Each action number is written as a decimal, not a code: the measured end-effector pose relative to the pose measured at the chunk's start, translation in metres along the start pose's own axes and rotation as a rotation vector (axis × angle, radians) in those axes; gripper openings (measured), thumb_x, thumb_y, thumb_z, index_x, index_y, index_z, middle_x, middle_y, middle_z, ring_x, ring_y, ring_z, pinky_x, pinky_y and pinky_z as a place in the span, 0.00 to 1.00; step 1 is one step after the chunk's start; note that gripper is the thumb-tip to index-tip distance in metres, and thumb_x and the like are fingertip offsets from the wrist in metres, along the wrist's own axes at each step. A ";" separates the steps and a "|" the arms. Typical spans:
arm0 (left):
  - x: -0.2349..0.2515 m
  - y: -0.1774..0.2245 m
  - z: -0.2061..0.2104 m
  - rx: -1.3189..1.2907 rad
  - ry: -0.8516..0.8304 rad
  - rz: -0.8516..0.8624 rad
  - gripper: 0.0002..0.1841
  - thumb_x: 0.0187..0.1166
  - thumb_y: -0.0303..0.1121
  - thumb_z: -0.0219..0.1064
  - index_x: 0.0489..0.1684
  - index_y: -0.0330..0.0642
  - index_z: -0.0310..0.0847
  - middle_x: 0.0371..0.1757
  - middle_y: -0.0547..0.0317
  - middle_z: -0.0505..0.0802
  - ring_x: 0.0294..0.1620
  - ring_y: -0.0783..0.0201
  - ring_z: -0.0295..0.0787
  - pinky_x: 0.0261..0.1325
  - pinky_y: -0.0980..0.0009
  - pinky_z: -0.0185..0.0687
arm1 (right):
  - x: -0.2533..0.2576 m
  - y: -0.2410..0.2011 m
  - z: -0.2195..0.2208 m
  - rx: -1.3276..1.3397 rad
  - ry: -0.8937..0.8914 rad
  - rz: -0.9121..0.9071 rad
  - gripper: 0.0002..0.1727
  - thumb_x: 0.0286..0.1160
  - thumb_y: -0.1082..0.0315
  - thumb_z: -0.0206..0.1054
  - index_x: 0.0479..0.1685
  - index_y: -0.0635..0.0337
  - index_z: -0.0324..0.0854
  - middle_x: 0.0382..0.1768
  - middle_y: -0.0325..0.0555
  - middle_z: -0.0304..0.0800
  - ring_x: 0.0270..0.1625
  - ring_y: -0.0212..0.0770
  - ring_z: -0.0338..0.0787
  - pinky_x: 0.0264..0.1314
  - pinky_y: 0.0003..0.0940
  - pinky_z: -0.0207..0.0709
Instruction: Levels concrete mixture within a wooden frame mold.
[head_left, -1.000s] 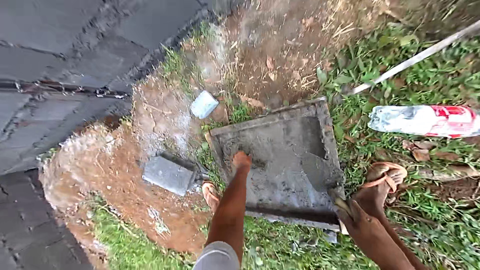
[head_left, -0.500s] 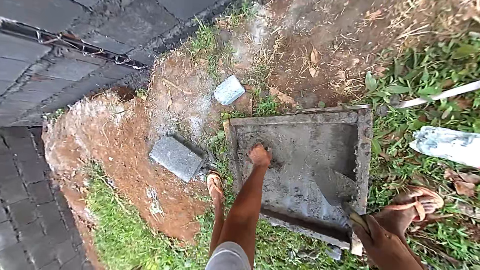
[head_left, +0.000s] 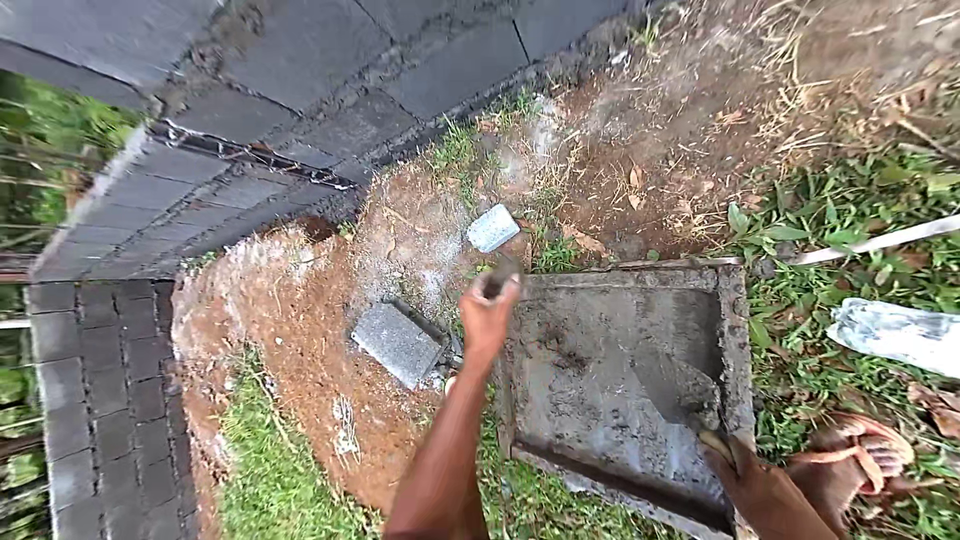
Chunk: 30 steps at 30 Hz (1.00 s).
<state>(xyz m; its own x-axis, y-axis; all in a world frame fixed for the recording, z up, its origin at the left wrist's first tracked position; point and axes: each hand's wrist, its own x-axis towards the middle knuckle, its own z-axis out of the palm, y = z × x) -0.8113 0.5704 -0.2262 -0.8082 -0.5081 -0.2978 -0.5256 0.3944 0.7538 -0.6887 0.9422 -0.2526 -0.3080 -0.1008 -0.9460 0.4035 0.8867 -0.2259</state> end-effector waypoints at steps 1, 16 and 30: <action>0.022 0.019 -0.019 0.049 0.044 0.085 0.18 0.79 0.39 0.73 0.57 0.34 0.86 0.44 0.52 0.95 0.43 0.62 0.93 0.52 0.58 0.90 | -0.001 0.001 0.000 0.020 0.012 -0.008 0.33 0.91 0.49 0.56 0.75 0.73 0.71 0.56 0.78 0.88 0.63 0.77 0.87 0.67 0.74 0.74; -0.017 0.048 0.159 0.803 -0.686 0.254 0.16 0.87 0.35 0.64 0.63 0.31 0.84 0.58 0.31 0.90 0.61 0.32 0.88 0.68 0.30 0.76 | 0.008 0.061 0.030 0.341 -0.135 0.091 0.30 0.90 0.49 0.56 0.84 0.57 0.70 0.70 0.66 0.84 0.72 0.67 0.84 0.72 0.70 0.74; -0.232 -0.106 0.151 0.788 -1.113 -0.495 0.18 0.88 0.40 0.60 0.60 0.33 0.86 0.57 0.40 0.92 0.60 0.48 0.90 0.71 0.48 0.80 | 0.162 0.225 -0.187 1.632 0.549 0.399 0.42 0.83 0.25 0.45 0.84 0.46 0.62 0.63 0.46 0.83 0.54 0.41 0.89 0.52 0.39 0.87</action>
<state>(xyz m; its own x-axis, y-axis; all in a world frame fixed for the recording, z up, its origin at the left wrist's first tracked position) -0.6080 0.7619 -0.3254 -0.0946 -0.0131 -0.9954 -0.5170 0.8551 0.0379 -0.8088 1.2091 -0.4137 -0.0737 0.4425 -0.8937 0.7824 -0.5301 -0.3270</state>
